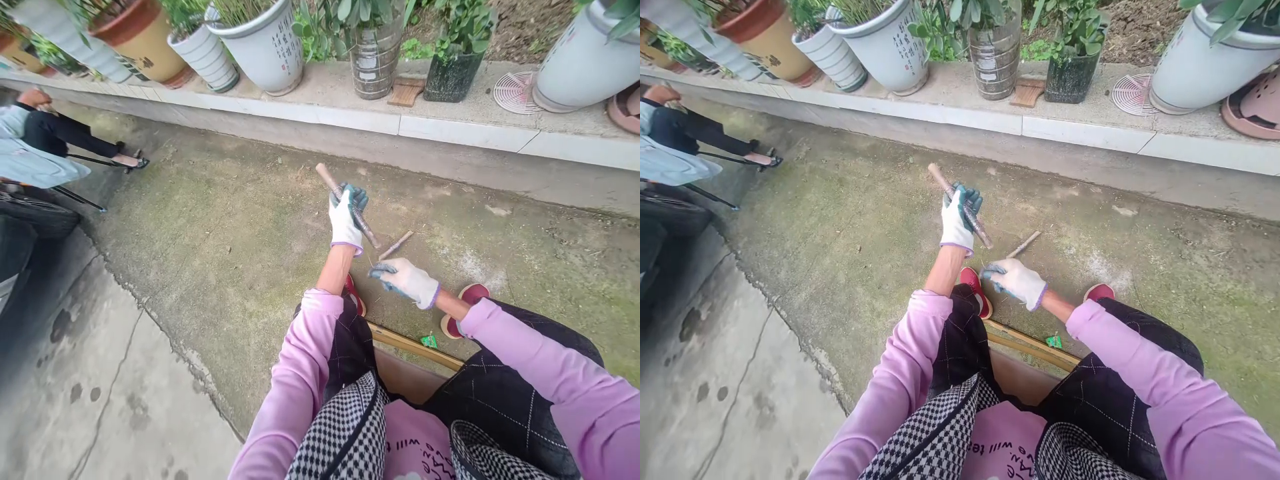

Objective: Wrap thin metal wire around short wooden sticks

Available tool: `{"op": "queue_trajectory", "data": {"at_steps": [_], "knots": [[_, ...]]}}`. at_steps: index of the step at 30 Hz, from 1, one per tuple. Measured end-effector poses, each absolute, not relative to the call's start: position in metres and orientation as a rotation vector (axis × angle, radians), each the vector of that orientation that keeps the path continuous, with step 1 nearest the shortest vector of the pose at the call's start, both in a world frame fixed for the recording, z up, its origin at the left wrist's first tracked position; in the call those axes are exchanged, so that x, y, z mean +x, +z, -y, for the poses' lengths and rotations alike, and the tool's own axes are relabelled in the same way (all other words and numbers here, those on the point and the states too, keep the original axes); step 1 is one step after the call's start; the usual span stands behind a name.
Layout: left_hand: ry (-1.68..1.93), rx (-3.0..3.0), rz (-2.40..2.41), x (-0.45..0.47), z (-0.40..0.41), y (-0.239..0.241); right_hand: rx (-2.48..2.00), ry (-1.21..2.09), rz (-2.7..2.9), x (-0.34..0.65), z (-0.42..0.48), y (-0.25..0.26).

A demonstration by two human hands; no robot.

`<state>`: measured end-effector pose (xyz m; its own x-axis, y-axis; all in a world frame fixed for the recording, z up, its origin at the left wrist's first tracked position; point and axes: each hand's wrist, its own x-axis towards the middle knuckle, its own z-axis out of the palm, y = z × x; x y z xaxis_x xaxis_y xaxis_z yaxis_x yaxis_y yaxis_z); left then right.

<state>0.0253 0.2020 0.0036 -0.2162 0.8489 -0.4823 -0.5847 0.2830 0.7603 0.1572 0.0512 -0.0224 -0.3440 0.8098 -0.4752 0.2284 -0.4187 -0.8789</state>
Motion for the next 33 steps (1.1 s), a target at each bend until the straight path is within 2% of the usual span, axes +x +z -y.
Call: {"op": "queue_trajectory", "data": {"at_steps": [4, 10, 16, 22, 29, 33], "knots": [[1.163, 0.634, -1.259, 0.030, -0.193, 0.001, -1.396, 1.741, 1.271, 0.189, -0.067, -0.007], [0.530, 0.937, -1.082, 0.045, -0.171, 0.003, -1.615, 1.219, 1.093, 0.270, -0.114, -0.003], [0.234, 1.112, -0.893, 0.040, -0.155, 0.011, -1.997, 0.887, 1.460, 0.306, -0.125, -0.015], [0.238, 1.280, -0.886, 0.039, -0.147, 0.012, -2.052, 0.748, 1.470, 0.320, -0.134, -0.015], [0.086, 1.671, -1.068, 0.042, -0.150, -0.020, -2.022, 0.759, 1.591, 0.302, -0.130, -0.010], [0.326, 1.292, -1.263, 0.045, -0.158, -0.021, -1.904, 0.776, 1.676, 0.278, -0.120, -0.004]]}}
